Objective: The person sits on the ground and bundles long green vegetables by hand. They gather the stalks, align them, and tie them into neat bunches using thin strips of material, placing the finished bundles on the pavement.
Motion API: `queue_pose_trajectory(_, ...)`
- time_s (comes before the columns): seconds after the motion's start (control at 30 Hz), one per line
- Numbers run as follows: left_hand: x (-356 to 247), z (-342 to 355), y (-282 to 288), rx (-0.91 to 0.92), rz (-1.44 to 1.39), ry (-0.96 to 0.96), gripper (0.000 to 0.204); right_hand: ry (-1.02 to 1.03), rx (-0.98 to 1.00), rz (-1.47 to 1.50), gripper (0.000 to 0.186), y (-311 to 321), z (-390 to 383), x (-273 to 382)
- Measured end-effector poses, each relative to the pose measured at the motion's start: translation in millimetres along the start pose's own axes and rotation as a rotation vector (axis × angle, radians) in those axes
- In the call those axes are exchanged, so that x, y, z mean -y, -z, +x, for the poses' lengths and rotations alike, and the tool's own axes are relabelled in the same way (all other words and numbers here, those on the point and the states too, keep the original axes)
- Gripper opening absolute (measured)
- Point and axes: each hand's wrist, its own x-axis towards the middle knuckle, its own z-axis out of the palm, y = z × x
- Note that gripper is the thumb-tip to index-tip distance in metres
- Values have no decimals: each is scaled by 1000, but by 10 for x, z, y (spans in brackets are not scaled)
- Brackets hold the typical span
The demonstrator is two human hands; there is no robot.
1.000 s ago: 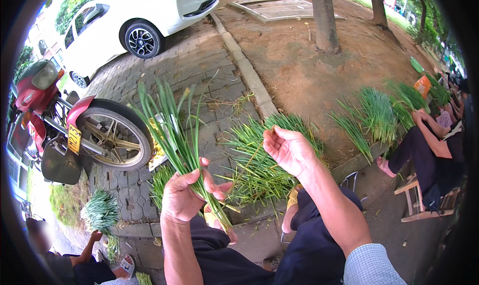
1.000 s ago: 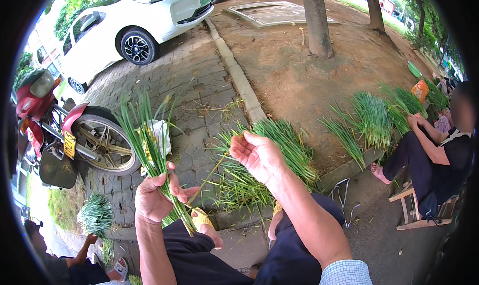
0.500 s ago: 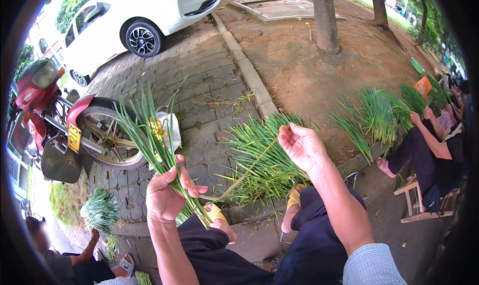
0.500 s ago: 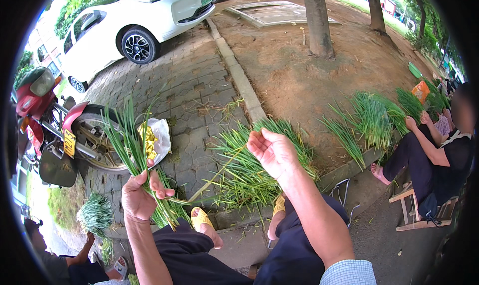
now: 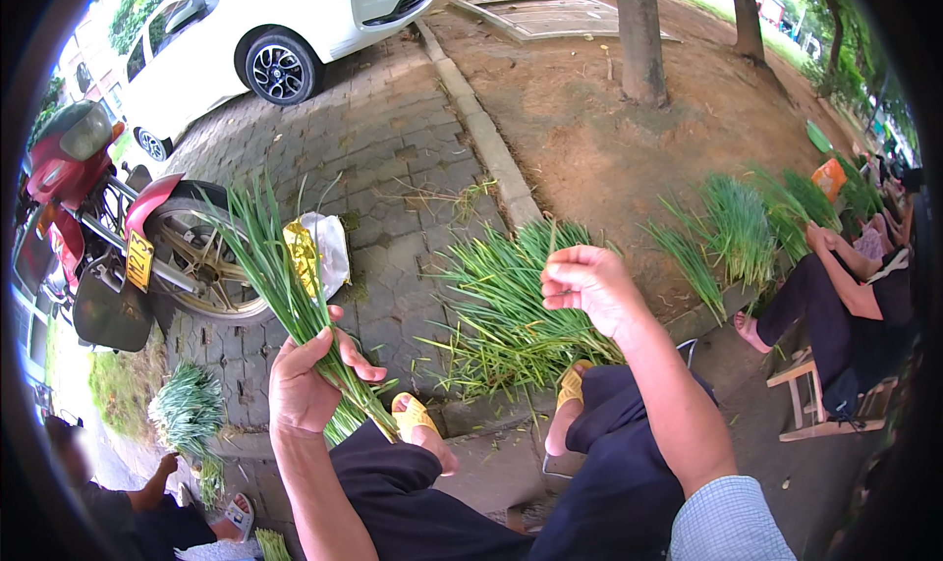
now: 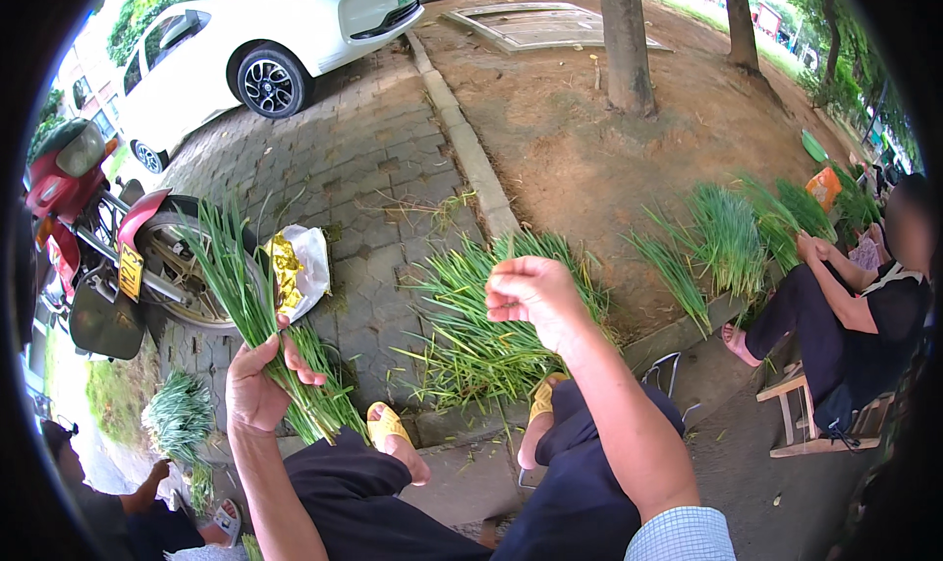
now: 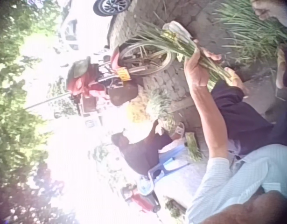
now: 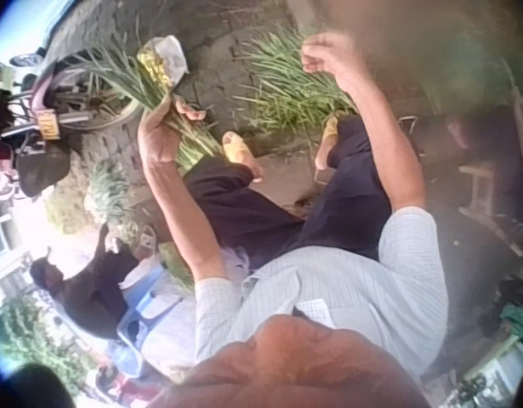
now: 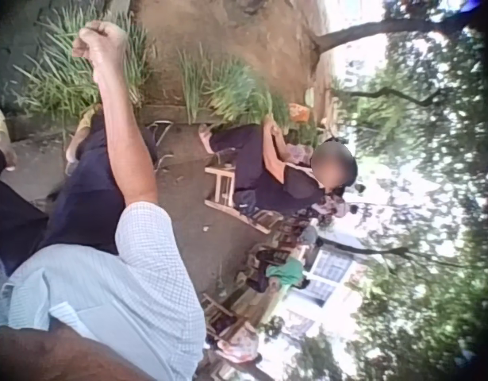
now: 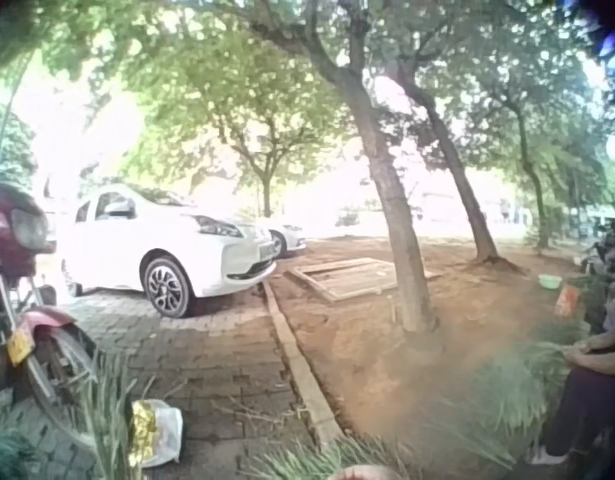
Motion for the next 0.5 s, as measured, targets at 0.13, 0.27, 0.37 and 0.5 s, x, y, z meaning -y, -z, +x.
queue_pose_trajectory(0.13, 33, 16, -31, 25, -5, 32, 25, 129, 74, -410, 8, -165, 86, -319)
queue_pose_trajectory(0.27, 67, 48, -73, 32, -6, 52, 27, 139, 160, -840, 10, -363, 169, -776)
queue_pose_trajectory(0.37, 91, 60, -107, 22, -34, 61, 29, 292, 223, -1325, 19, -539, 208, -1203)
queue_pose_trajectory(0.5, 95, 91, -103, 32, -57, 89, 30, 324, 409, -1619, 23, -713, 88, -1320)
